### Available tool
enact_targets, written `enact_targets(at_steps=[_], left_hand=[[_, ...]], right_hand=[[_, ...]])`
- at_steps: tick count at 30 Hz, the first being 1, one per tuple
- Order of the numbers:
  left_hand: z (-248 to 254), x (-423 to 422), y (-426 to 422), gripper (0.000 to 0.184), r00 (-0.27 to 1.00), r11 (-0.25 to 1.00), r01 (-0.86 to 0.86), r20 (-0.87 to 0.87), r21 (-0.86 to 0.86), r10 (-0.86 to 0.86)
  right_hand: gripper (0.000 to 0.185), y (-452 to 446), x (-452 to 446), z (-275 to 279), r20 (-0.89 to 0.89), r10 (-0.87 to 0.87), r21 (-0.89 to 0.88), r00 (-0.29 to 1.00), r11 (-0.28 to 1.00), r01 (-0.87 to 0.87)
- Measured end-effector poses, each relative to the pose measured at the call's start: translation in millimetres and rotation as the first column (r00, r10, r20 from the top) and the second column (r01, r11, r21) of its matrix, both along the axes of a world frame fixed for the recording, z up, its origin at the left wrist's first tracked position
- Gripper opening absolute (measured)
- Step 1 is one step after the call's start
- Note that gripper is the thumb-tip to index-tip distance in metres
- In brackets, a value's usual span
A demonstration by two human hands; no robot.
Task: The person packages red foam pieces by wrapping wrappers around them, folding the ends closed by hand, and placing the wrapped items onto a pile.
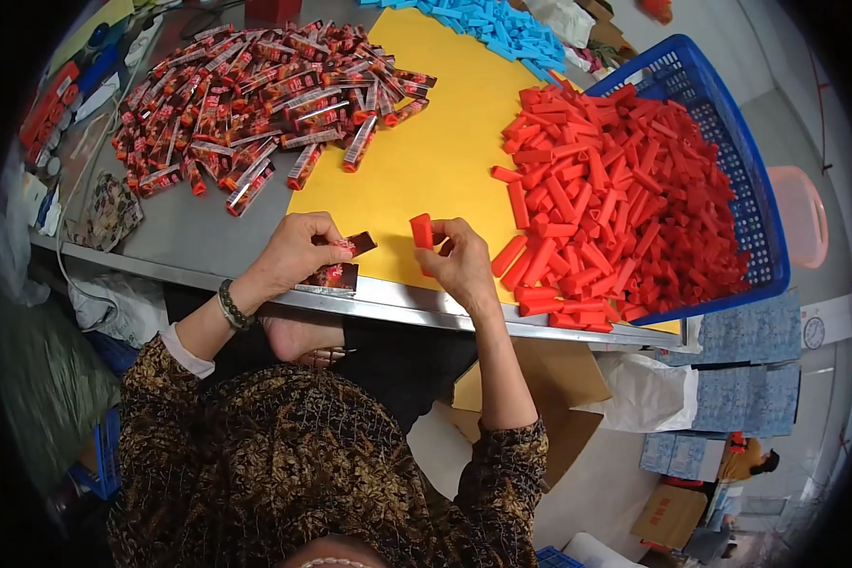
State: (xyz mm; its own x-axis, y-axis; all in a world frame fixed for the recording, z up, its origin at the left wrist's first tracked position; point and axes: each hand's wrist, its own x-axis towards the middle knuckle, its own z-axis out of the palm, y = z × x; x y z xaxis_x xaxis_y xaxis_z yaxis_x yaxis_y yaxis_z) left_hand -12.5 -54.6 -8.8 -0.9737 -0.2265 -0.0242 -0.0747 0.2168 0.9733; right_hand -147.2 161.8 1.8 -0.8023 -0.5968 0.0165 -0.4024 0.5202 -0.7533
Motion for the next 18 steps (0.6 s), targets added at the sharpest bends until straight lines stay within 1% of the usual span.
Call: enact_targets(at_steps=[1,4,5,8,10,11,14,17,18], left_hand=[[1,0,1,0.012,1.000,1.000,-0.007,-0.005,0.023,0.008],[-5,0,4,0.012,0.999,0.999,-0.029,-0.028,0.037,0.030],[-6,0,5,0.013,0.999,0.999,-0.035,-0.031,0.026,0.036],[-8,1,7,0.015,0.997,0.999,-0.044,-0.056,-0.008,0.043],[-9,1,7,0.015,0.995,0.999,-0.040,-0.094,-0.031,0.037],[-7,2,8,0.016,0.996,0.999,-0.036,-0.082,-0.035,0.033],[1,4,10,0.017,0.998,0.998,-0.027,-0.065,-0.049,0.024],[2,5,10,0.018,0.995,0.996,-0.032,-0.099,-0.081,0.024],[-1,4,10,0.018,0.992,0.995,-0.034,-0.124,-0.098,0.021]], right_hand=[[0.030,0,5,1,-0.047,0.054,-0.103,0.997,0.993,-0.059],[0.030,-3,17,10,-0.016,0.096,-0.179,0.995,0.979,-0.097],[0.031,-4,20,14,0.018,0.091,-0.159,0.996,0.983,-0.087],[0.033,-5,29,25,0.045,0.093,-0.145,0.995,0.986,-0.086],[0.035,-6,34,25,-0.053,0.092,-0.189,0.994,0.977,-0.100],[0.036,-6,37,25,-0.102,0.089,-0.211,0.991,0.971,-0.109],[0.038,-3,42,28,-0.131,0.098,-0.310,0.987,0.941,-0.135],[0.035,1,48,17,-0.069,-0.056,-0.552,0.996,0.834,0.009],[0.035,3,52,18,-0.041,-0.068,-0.564,0.997,0.825,0.033]])
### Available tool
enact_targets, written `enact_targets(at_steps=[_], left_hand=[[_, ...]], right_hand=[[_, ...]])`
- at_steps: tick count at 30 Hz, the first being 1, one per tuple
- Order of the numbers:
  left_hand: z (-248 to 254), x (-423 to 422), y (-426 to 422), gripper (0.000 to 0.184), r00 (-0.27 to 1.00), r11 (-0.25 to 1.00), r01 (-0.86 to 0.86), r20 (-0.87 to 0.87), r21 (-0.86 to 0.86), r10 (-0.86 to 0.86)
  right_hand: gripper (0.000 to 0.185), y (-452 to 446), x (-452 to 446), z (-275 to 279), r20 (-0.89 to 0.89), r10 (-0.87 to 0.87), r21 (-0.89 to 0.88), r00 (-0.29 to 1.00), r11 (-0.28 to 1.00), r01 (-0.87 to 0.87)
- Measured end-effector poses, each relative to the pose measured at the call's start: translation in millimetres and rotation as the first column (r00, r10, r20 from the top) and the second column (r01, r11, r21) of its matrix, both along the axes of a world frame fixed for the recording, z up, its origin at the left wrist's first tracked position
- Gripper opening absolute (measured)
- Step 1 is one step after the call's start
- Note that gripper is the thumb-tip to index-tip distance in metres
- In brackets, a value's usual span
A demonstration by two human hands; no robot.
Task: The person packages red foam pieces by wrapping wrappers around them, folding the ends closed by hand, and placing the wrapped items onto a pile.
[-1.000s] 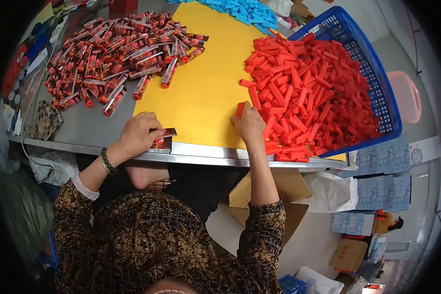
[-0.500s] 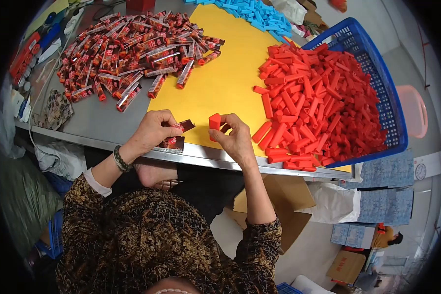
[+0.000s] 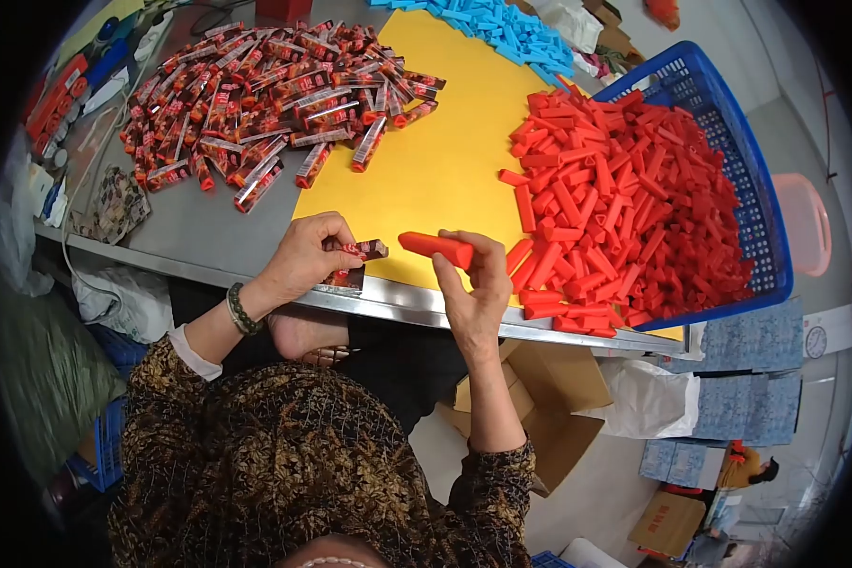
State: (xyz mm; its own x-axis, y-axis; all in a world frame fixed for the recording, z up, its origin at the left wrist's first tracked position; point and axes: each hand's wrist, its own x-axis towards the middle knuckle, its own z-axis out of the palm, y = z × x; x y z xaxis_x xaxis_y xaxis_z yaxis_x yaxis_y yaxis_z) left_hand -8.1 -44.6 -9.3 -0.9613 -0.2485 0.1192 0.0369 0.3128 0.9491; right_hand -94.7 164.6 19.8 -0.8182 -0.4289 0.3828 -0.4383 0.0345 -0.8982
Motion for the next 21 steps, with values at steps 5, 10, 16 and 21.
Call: enact_targets(at_steps=[5,10,16,21], left_hand=[[2,-2,4,0.019,1.000,1.000,0.005,-0.023,0.012,-0.004],[5,-2,6,0.016,1.000,0.999,0.025,-0.007,-0.044,-0.025],[13,0,16,0.022,0.994,0.994,0.101,-0.037,-0.047,-0.102],[-3,0,27,0.024,0.985,0.947,0.170,-0.023,0.274,-0.170]], right_hand=[[0.034,5,16,-7,-0.023,-0.006,-0.064,1.000,0.998,0.005],[0.034,9,20,-14,-0.138,0.053,0.013,0.989,0.999,-0.052],[0.031,15,9,-3,0.338,0.168,-0.138,0.926,0.982,-0.128],[0.040,0,13,-15,0.301,0.204,-0.013,0.931,0.978,-0.210]])
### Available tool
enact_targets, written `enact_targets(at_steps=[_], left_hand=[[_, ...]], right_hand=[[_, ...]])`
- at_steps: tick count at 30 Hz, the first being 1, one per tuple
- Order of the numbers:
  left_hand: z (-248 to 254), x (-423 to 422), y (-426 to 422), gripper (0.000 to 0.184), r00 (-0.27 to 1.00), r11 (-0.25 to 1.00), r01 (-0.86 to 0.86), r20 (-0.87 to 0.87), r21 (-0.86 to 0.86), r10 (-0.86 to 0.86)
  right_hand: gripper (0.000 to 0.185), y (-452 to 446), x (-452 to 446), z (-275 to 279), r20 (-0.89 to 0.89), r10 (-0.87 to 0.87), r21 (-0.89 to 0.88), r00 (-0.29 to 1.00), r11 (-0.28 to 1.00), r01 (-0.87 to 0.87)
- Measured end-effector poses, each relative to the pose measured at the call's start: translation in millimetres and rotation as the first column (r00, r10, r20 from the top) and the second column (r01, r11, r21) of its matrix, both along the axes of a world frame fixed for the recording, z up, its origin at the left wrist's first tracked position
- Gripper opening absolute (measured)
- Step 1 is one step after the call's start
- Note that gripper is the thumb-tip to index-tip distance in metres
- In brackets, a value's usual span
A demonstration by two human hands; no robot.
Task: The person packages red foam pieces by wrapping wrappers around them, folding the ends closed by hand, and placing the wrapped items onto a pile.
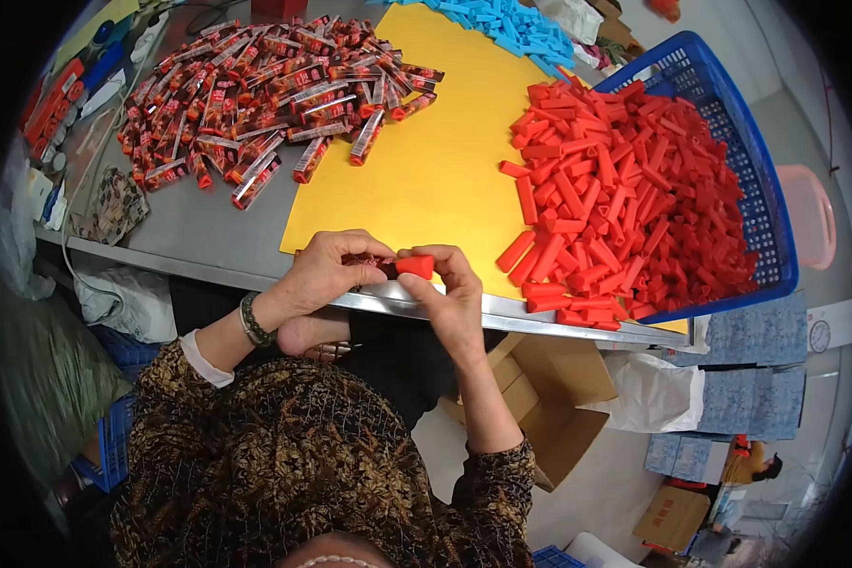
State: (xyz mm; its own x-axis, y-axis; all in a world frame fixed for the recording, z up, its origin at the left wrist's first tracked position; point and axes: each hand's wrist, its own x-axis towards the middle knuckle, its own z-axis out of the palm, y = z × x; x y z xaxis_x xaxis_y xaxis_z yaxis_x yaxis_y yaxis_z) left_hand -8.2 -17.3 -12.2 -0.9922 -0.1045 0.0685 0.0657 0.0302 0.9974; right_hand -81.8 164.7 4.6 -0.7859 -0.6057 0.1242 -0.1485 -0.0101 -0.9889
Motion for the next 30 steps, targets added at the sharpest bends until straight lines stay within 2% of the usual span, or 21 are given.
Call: enact_targets(at_steps=[1,4,7,10,21,27,30], left_hand=[[-1,0,1,0.024,0.998,0.994,0.003,0.064,0.113,-0.010],[4,2,0,0.023,1.000,0.999,-0.011,0.023,0.051,0.010],[6,3,3,0.024,1.000,0.991,-0.009,0.001,0.135,0.008],[11,5,8,0.025,0.999,0.967,0.011,0.048,0.255,-0.024],[11,6,11,0.023,0.998,0.947,0.000,0.056,0.323,-0.019],[7,8,6,0.023,0.998,0.931,0.001,0.060,0.366,-0.025],[9,9,7,0.023,0.995,0.925,-0.022,0.099,0.380,-0.016]], right_hand=[[0.038,-3,4,0,-0.059,-0.066,-0.017,0.996,0.998,0.065],[0.030,-4,11,10,-0.265,-0.227,-0.050,0.937,0.974,0.221],[0.030,-1,7,9,-0.522,-0.164,-0.002,0.837,0.982,0.191],[0.030,-5,13,2,-0.515,-0.146,-0.020,0.844,0.987,0.159],[0.025,-9,18,-1,-0.486,-0.168,-0.036,0.858,0.984,0.172],[0.021,-10,17,4,-0.341,-0.189,-0.034,0.921,0.981,0.189],[0.022,-12,14,6,-0.480,-0.138,-0.028,0.866,0.990,0.142]])
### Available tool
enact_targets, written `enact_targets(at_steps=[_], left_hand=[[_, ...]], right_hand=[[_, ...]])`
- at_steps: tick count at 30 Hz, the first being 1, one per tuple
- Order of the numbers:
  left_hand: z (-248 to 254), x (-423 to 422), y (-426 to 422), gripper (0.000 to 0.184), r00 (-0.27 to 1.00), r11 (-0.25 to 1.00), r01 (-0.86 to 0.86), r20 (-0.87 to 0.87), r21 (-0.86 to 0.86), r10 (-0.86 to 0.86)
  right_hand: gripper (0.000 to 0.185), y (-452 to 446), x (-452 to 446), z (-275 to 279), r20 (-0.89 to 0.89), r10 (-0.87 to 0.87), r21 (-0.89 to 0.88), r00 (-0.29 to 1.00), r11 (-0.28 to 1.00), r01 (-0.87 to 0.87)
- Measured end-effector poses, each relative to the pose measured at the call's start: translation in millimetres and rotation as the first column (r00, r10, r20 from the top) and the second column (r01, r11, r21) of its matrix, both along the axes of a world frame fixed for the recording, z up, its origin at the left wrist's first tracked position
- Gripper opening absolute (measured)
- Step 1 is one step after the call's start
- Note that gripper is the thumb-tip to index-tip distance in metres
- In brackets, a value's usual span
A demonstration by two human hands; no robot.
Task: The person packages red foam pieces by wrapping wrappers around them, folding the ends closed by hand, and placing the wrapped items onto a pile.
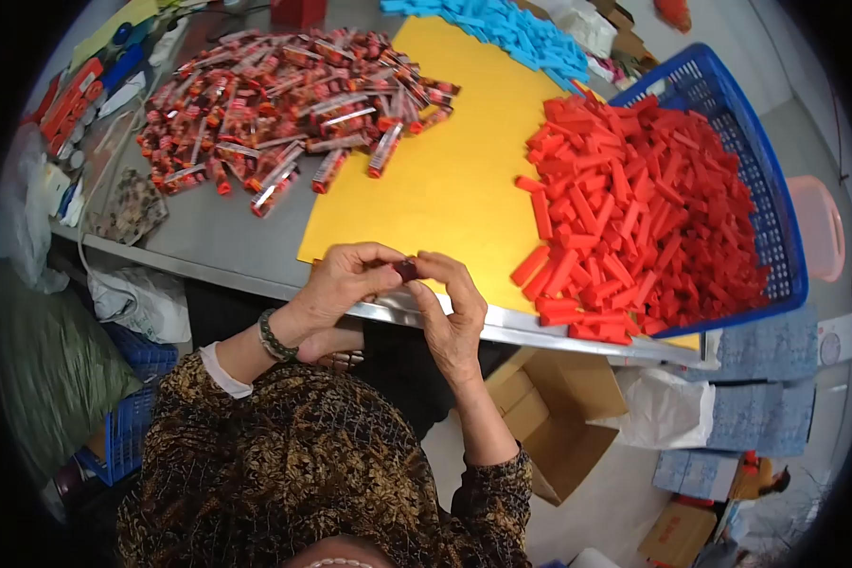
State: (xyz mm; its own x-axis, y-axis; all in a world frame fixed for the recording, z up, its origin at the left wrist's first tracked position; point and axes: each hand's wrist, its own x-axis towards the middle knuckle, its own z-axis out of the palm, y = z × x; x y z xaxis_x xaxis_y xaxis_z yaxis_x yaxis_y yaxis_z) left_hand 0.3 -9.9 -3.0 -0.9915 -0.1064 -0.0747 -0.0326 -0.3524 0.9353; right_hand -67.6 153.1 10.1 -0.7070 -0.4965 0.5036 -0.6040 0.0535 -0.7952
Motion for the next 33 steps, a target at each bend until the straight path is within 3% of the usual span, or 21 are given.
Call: enact_targets(at_steps=[3,6,9,10,12,14,15,17,19,22,25,29,33], left_hand=[[2,1,-2,0.021,0.999,0.999,-0.009,0.044,-0.030,0.011],[-6,0,-14,0.021,0.999,0.989,-0.035,-0.034,-0.141,0.030],[-1,-1,-46,0.019,0.987,0.865,-0.160,-0.085,-0.476,0.136],[6,-2,-64,0.017,0.975,0.727,-0.222,-0.142,-0.650,0.170],[19,-16,-108,0.019,0.926,0.390,-0.374,-0.316,-0.841,0.206],[45,-32,-153,0.019,0.879,0.122,-0.449,-0.414,-0.885,0.238],[65,-39,-168,0.028,0.846,0.069,-0.492,-0.458,-0.868,0.273],[70,-52,-204,0.052,0.719,-0.296,-0.612,-0.672,-0.733,0.178],[70,-55,-205,0.054,0.672,-0.316,-0.640,-0.710,-0.700,0.213],[44,-35,-161,0.048,0.795,-0.125,-0.580,-0.593,-0.805,0.127],[3,-10,-119,0.030,0.899,0.093,-0.437,-0.438,-0.895,0.005],[-13,9,-76,0.016,0.962,0.266,-0.202,-0.241,-0.943,-0.125],[-14,5,-55,0.018,0.951,0.214,-0.251,-0.281,-0.944,-0.127]], right_hand=[[0.024,-3,-1,-8,0.009,0.003,0.001,1.000,1.000,-0.003],[0.025,-6,6,0,0.207,-0.036,0.010,0.978,0.999,0.035],[0.023,3,2,-7,0.179,-0.019,0.054,0.984,0.999,0.010],[0.019,5,0,-13,0.160,-0.010,0.051,0.987,0.999,0.002],[0.017,8,1,-15,0.216,0.007,0.072,0.976,0.997,-0.023],[0.015,7,2,-21,0.263,0.027,0.067,0.964,0.997,-0.046],[0.015,5,5,-19,0.294,0.037,0.078,0.955,0.995,-0.063],[0.015,1,8,-12,0.354,0.054,0.101,0.934,0.990,-0.095],[0.014,-2,5,-20,0.281,0.078,0.097,0.956,0.989,-0.109],[0.012,2,6,-16,0.309,0.059,0.165,0.949,0.980,-0.115],[0.013,17,-3,-13,0.299,0.033,0.201,0.954,0.975,-0.097],[0.013,54,-40,-12,0.081,-0.163,0.255,0.983,0.957,0.138],[0.015,102,-81,-11,-0.183,-0.444,0.357,0.877,0.801,0.480]])
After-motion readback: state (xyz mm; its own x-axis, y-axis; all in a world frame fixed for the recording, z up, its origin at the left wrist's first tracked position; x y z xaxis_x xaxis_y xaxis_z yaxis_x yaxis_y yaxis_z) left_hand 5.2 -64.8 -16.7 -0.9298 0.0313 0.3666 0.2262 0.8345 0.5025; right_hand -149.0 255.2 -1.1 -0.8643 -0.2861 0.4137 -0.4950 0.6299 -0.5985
